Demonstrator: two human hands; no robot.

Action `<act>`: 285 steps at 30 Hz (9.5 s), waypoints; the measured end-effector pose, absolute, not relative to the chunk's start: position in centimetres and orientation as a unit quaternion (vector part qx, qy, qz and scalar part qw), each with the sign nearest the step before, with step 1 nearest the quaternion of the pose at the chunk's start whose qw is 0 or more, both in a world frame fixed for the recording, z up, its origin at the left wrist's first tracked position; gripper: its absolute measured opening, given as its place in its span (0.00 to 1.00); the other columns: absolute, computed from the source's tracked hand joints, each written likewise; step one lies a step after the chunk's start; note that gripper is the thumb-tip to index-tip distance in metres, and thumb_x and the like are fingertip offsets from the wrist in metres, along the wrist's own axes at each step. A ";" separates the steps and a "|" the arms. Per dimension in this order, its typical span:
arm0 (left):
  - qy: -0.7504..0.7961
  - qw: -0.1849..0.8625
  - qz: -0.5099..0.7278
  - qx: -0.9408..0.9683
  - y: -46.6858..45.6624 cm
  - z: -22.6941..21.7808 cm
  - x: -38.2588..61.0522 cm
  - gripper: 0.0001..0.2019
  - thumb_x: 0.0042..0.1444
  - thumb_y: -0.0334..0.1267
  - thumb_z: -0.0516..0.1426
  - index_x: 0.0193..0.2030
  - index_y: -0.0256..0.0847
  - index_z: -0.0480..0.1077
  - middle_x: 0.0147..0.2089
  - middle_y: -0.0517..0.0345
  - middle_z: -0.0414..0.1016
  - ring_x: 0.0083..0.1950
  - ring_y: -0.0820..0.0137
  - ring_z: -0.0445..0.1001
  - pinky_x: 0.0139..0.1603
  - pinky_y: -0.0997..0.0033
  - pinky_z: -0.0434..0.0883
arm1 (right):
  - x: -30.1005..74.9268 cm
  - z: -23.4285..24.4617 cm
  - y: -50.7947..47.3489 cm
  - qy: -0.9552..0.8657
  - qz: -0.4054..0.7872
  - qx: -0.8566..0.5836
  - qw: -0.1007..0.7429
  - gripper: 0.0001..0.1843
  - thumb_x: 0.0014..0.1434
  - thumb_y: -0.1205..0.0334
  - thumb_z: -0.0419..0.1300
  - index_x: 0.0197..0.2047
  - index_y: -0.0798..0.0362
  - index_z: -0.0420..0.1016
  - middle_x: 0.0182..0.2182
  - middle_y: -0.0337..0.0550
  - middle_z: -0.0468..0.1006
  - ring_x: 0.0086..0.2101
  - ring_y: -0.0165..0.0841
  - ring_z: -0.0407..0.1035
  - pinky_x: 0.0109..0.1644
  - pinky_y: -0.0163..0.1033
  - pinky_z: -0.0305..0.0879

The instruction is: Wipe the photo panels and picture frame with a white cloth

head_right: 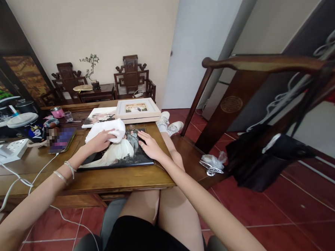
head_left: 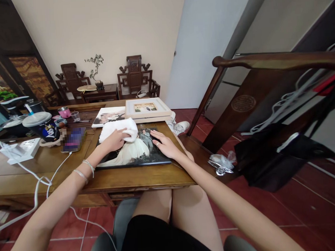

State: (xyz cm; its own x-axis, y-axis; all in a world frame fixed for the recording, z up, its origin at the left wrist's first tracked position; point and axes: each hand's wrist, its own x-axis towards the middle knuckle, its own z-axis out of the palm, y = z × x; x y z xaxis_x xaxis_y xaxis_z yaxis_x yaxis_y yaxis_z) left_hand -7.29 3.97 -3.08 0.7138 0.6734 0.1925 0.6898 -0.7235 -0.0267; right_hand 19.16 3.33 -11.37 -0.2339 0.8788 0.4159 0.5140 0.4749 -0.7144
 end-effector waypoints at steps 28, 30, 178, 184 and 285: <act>-0.434 -0.023 -0.082 -0.897 3.3 -3.2 -9.4 0.25 0.49 0.22 0.47 0.49 0.41 0.75 0.59 0.52 0.73 0.62 0.60 0.68 0.65 0.50 0.59 | 19.2 -11.6 3.7 -0.753 0.226 -0.467 0.405 0.24 0.62 0.61 0.55 0.61 0.50 0.71 0.64 0.47 0.66 0.65 0.40 0.56 0.71 0.53 0.47; -0.434 -0.018 -0.088 -0.896 3.9 -3.5 -9.7 0.24 0.48 0.23 0.48 0.48 0.41 0.76 0.57 0.53 0.75 0.59 0.61 0.70 0.64 0.57 0.62 | 19.2 -11.5 3.7 -0.748 0.230 -0.470 0.407 0.24 0.61 0.61 0.55 0.60 0.50 0.71 0.63 0.47 0.66 0.65 0.40 0.56 0.71 0.53 0.47; -0.423 -0.084 -0.023 -0.902 -5.6 -0.4 -16.2 0.19 0.58 0.28 0.46 0.47 0.41 0.75 0.61 0.56 0.72 0.61 0.66 0.69 0.66 0.65 0.61 | 19.0 -11.5 3.4 -0.756 0.189 -0.481 0.401 0.23 0.61 0.63 0.55 0.58 0.54 0.73 0.62 0.50 0.68 0.64 0.41 0.59 0.70 0.52 0.50; -0.440 -0.076 -0.074 -0.892 4.3 -2.5 -16.6 0.19 0.52 0.30 0.48 0.46 0.37 0.76 0.49 0.54 0.79 0.51 0.63 0.75 0.59 0.67 0.67 | 19.1 -11.6 3.4 -0.755 0.197 -0.472 0.410 0.22 0.61 0.63 0.56 0.58 0.50 0.73 0.62 0.45 0.69 0.63 0.40 0.59 0.70 0.53 0.50; -0.342 -0.116 0.056 -0.931 -3.4 -0.8 -2.9 0.28 0.51 0.17 0.45 0.55 0.42 0.70 0.73 0.53 0.52 0.75 0.56 0.43 0.67 0.34 0.50 | 19.2 -11.8 3.8 -0.771 0.188 -0.455 0.403 0.24 0.60 0.63 0.54 0.60 0.50 0.72 0.62 0.46 0.68 0.64 0.41 0.58 0.70 0.53 0.50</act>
